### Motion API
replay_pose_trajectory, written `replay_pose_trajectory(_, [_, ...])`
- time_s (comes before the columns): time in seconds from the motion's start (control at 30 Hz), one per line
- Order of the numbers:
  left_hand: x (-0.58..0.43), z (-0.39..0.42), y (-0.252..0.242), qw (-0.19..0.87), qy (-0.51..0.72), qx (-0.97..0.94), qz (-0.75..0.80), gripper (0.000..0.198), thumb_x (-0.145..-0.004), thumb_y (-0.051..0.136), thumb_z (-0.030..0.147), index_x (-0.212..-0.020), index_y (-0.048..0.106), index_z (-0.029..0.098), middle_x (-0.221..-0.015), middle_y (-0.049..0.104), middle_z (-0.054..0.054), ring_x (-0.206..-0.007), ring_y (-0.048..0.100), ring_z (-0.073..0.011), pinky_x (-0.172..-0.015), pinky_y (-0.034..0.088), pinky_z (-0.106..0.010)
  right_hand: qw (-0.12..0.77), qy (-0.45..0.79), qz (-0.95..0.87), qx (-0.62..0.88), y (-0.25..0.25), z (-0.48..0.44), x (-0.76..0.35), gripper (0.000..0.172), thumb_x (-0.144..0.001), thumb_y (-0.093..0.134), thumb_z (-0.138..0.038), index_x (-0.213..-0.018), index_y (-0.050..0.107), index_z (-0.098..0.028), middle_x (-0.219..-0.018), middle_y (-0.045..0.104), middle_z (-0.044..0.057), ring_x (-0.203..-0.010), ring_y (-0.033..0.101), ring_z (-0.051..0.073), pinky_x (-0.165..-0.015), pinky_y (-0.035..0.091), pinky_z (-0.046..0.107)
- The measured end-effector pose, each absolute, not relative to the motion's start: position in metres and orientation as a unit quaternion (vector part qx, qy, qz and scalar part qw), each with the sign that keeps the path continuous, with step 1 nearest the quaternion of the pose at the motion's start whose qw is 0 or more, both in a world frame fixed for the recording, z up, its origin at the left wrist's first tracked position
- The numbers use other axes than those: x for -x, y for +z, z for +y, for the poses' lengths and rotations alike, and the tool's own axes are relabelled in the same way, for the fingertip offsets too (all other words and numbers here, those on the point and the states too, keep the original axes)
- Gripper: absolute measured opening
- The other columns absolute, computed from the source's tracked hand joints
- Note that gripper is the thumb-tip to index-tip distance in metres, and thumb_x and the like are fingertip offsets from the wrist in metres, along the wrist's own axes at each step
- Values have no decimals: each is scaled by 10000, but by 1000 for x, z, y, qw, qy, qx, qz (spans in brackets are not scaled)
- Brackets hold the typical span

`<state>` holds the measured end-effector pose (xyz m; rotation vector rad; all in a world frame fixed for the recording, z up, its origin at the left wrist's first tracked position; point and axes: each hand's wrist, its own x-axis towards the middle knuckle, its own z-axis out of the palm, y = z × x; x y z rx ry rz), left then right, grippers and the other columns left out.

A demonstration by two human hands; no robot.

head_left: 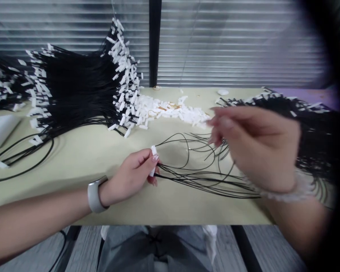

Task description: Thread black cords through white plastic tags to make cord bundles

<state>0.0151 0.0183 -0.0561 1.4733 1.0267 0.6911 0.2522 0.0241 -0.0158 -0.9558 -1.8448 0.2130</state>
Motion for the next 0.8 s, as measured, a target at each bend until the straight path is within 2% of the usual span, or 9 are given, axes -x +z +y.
replay_pose_trajectory(0.1, [-15,18,-56,578,292,-622,440,308,-886,373,422,-802,487,149,-674,516,28,-511,533,-54,-502,437,-174,429,32,-830,355,-24,16,-231,266,-802,569,-124,-1046,596,-226,-866,667,-21,-720,605,72,-633,488,193])
replay_pose_trajectory(0.17, [-15,18,-56,585,286,-617,442,307,-886,372,421,-795,483,150,-674,516,28,-510,533,-54,-499,438,-173,376,-20,-859,345,-29,15,-225,227,-810,553,-113,-1006,609,-211,-858,672,-28,-752,607,68,-672,480,179])
replay_pose_trajectory(0.3, [-14,17,-53,596,270,-620,434,289,-886,383,396,-769,479,149,-676,507,27,-538,521,-51,-505,444,-159,323,-93,-867,368,-39,18,-222,111,-833,536,-188,-904,620,-195,-815,672,-10,-684,595,89,-613,449,201])
replay_pose_trajectory(0.57, [-13,15,-52,576,237,-669,405,287,-886,380,391,-765,490,156,-662,511,21,-568,508,-66,-518,465,-162,286,-139,-879,357,-47,16,-216,133,-847,497,-225,-832,620,-175,-699,621,-10,-622,556,91,-551,380,230])
replay_pose_trajectory(0.8, [-13,15,-53,567,229,-682,401,286,-892,363,386,-769,488,160,-675,515,17,-584,505,-77,-520,470,-174,285,-156,-890,319,-47,18,-217,93,-841,514,-199,-839,598,-159,-707,614,9,-663,551,99,-582,400,236])
